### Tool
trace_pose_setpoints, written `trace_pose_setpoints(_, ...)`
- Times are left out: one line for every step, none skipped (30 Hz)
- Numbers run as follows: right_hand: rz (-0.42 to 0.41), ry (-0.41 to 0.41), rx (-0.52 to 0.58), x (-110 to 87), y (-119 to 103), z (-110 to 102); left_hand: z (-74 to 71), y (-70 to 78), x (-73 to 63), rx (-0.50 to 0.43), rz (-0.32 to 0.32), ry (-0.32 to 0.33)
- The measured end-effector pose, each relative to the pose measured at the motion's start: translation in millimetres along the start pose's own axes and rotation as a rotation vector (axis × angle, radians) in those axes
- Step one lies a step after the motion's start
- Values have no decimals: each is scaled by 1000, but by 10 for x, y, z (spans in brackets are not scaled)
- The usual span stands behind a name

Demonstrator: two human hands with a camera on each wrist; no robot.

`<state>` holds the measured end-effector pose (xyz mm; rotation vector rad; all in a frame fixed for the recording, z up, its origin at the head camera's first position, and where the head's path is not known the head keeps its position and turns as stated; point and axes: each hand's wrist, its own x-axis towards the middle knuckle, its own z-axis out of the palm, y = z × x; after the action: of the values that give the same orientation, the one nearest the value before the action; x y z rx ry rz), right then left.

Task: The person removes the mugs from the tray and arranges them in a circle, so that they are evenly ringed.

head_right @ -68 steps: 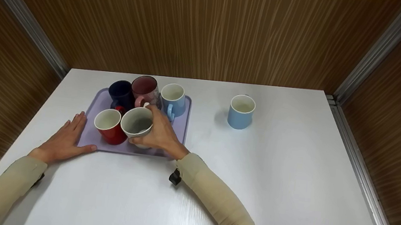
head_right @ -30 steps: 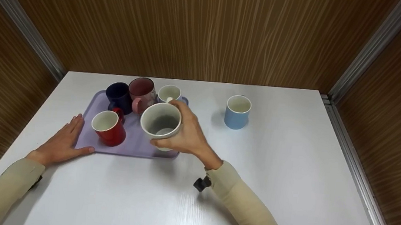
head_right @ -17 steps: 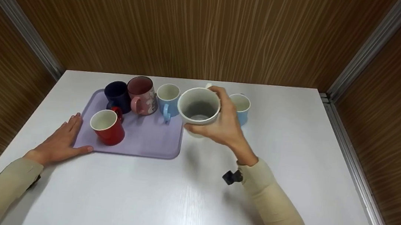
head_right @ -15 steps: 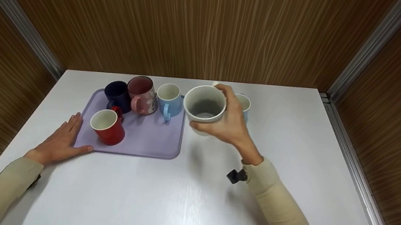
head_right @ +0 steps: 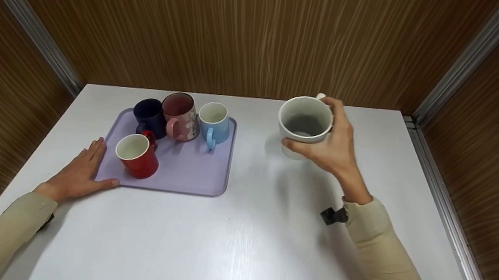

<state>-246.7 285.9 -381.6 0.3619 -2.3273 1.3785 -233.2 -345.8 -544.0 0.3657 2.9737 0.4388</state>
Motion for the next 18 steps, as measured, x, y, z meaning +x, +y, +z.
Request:
trace_pose_setpoints(10, 10, -11, 2, 20, -45, 2, -2, 5, 2, -1, -4)
trace_pose_setpoints(20, 21, -20, 5, 40, -87, 1, -4, 8, 2, 0, -5)
trace_pose_setpoints(31, 33, -28, 9, 63, -125, -1, -6, 9, -1, 2, -4)
trace_pose_setpoints(43, 44, -33, 14, 81, -161, -7, -5, 1, -2, -1, -3)
trace_pose_setpoints(57, 55, -38, 17, 103, -195, -14, -4, -5, -5, -1, 0)
trace_pose_setpoints(71, 68, -44, 19, 127, -226, -19, 0, -11, -9, -1, 6)
trace_pose_setpoints(85, 79, -50, 19, 154, -255, -25, 5, -19, -12, 1, 10)
trace_pose_setpoints(101, 90, -57, 16, 183, -282, -29, 12, -25, -15, 2, 14)
trace_pose_setpoints(114, 98, -63, 13, 214, -307, -31, 20, -32, -15, 4, 16)
trace_pose_setpoints(128, 105, -68, 8, 246, -330, -32, 28, -38, -15, 4, 19)
trace_pose_setpoints(140, 110, -75, 2, 280, -351, -32, 36, -44, -13, 4, 20)
trace_pose_setpoints(149, 115, -78, -2, 316, -371, -31, 45, -49, -12, 6, 24)
trace_pose_setpoints(158, 117, -81, -7, 353, -388, -30, 53, -55, -9, 7, 22)
trace_pose_setpoints(165, 118, -82, -13, 391, -402, -28, 59, -61, -7, 7, 21)
trace_pose_setpoints(170, 119, -84, -19, 431, -413, -26, 64, -68, -6, 7, 22)
trace_pose_setpoints(173, 120, -83, -26, 473, -420, -23, 68, -76, -5, 6, 22)
trace_pose_setpoints(178, 119, -84, -36, 515, -425, -21, 70, -83, -2, 6, 19)
trace_pose_setpoints(184, 117, -86, -47, 557, -428, -16, 73, -91, -2, 5, 18)
